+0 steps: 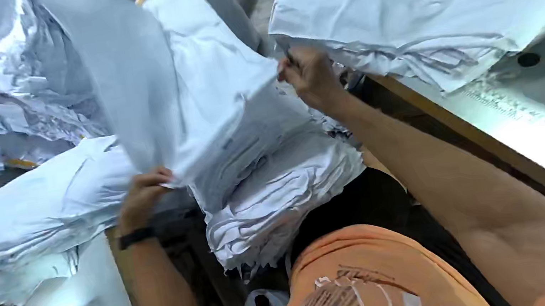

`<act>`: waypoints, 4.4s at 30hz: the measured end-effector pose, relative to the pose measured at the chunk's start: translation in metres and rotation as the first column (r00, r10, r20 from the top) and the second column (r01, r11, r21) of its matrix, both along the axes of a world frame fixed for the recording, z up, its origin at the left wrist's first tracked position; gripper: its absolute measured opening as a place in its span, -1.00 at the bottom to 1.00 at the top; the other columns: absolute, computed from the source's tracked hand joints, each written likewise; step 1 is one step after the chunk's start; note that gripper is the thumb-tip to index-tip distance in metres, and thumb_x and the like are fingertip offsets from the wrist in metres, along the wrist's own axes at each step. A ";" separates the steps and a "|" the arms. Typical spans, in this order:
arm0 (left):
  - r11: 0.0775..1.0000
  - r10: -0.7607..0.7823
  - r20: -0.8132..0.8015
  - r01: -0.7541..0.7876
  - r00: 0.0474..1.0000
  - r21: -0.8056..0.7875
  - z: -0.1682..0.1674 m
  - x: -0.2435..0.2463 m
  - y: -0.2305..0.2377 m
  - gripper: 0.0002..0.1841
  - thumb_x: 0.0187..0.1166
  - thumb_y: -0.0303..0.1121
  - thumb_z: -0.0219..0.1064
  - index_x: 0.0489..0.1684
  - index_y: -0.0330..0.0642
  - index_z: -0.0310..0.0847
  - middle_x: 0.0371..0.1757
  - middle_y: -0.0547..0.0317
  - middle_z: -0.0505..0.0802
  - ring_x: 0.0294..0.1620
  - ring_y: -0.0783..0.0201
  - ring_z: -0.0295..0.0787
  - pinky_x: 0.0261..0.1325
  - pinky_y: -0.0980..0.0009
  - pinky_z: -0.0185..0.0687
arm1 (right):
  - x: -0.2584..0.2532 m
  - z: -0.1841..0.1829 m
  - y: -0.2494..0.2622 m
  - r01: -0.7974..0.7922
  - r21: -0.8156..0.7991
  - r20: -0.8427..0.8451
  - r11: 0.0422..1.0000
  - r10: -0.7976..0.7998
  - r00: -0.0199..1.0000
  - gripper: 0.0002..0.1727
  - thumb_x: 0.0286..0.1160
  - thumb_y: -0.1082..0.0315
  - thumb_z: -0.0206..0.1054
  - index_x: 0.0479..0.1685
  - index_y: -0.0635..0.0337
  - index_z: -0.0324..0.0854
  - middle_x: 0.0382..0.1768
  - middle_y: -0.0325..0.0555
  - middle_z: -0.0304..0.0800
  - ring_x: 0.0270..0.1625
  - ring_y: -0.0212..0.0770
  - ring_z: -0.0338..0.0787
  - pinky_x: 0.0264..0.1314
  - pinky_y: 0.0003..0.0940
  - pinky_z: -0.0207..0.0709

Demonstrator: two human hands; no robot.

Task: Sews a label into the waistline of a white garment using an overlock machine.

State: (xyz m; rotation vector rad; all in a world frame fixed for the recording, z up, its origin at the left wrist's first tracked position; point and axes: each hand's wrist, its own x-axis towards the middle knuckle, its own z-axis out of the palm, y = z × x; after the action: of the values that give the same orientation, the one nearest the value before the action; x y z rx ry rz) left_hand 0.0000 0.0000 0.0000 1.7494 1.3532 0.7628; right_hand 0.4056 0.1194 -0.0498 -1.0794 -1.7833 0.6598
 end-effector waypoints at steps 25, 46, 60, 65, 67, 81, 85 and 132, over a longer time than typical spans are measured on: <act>0.409 -0.490 -0.618 0.789 0.614 0.459 -0.057 0.531 0.128 -0.73 0.48 -0.30 0.49 0.01 -0.27 0.83 0.18 -0.16 0.82 0.22 -0.21 0.73 0.21 -0.20 0.51 | 0.225 -0.074 -0.172 0.844 0.044 0.494 0.534 -0.746 0.446 -0.84 0.20 0.49 0.54 -0.36 0.38 0.67 -0.49 0.28 0.74 -0.44 0.36 0.80 -0.54 0.28 0.49; 0.613 -0.552 -0.679 0.788 0.483 0.062 0.021 0.617 0.188 -0.51 0.63 -0.25 0.38 0.25 -0.60 0.57 0.19 -0.49 0.75 0.28 -0.36 0.70 0.37 -0.27 0.54 | 0.202 -0.026 -0.085 0.873 -0.062 -0.030 0.483 -0.875 0.482 -0.69 0.46 0.47 0.45 0.08 0.54 0.67 0.02 0.37 0.71 -0.03 0.21 0.81 -0.01 0.03 0.74; 0.636 -0.722 -0.321 0.771 0.613 0.042 0.044 0.608 0.226 -0.68 0.77 -0.60 -0.02 0.32 -0.42 0.58 0.22 -0.11 0.76 0.04 0.26 0.79 0.22 0.25 0.70 | 0.220 0.022 -0.064 0.384 -0.441 -0.456 0.812 -0.571 0.683 -0.68 0.78 0.33 0.21 -0.31 0.44 0.60 -0.52 -0.18 0.43 -0.44 -0.40 0.38 -0.29 -0.44 0.29; 0.473 -0.656 -0.531 0.840 0.536 0.265 0.030 0.595 0.239 -0.73 0.71 -0.67 0.06 0.17 -0.53 0.65 0.01 -0.47 0.79 -0.03 -0.29 0.78 0.15 -0.24 0.60 | 0.218 0.042 -0.081 0.519 -0.407 -0.498 0.752 -0.658 0.564 -0.71 0.70 0.42 0.27 -0.44 0.41 0.63 -0.64 -0.27 0.41 -0.56 -0.52 0.36 -0.44 -0.58 0.26; 0.541 -0.686 -0.389 0.788 0.615 0.293 0.031 0.604 0.237 -0.75 0.73 -0.60 0.08 0.16 -0.52 0.63 -0.01 -0.23 0.81 -0.07 0.20 0.76 0.14 0.18 0.66 | 0.219 0.046 -0.089 0.531 -0.398 -0.491 0.748 -0.663 0.566 -0.69 0.69 0.42 0.29 -0.48 0.39 0.60 -0.66 -0.29 0.39 -0.58 -0.54 0.35 -0.46 -0.59 0.24; 0.315 -0.949 0.110 0.917 0.296 0.244 0.020 0.646 0.171 -0.91 0.53 -0.52 0.32 -0.16 -0.12 0.66 -0.03 0.44 0.91 0.05 0.60 0.82 0.20 0.52 0.73 | 0.240 0.008 -0.212 0.599 -0.374 -0.519 0.708 -0.695 0.497 -0.67 0.64 0.34 0.24 -0.61 0.03 0.56 -0.69 -0.58 0.42 -0.63 -0.75 0.37 -0.56 -0.77 0.25; 0.174 -0.979 -0.056 0.946 0.197 0.273 0.024 0.653 0.141 -0.95 0.39 -0.50 0.42 -0.31 -0.28 0.76 -0.29 0.36 0.79 -0.27 0.69 0.66 -0.13 0.71 0.60 | 0.241 -0.029 -0.239 0.652 -0.345 -0.458 0.675 -0.727 0.511 -0.70 0.59 0.39 0.24 -0.59 0.09 0.55 -0.65 -0.59 0.41 -0.56 -0.81 0.36 -0.47 -0.83 0.23; 0.364 -0.909 -0.146 0.915 0.389 0.171 0.000 0.655 0.110 -0.96 0.37 -0.61 0.39 -0.36 -0.38 0.75 0.13 -0.01 0.79 0.22 0.35 0.66 0.31 0.40 0.54 | 0.241 -0.070 -0.246 0.554 -0.393 -0.675 0.734 -0.639 0.369 -0.72 0.64 0.35 0.21 -0.50 -0.06 0.63 -0.70 -0.63 0.55 -0.73 -0.72 0.41 -0.69 -0.75 0.31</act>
State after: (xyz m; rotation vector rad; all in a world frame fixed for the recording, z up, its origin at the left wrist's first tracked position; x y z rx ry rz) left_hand 0.6550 0.1099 0.0004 2.2993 0.0778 0.2101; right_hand 0.6465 -0.1262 -0.1199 -1.1535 -0.4971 0.6081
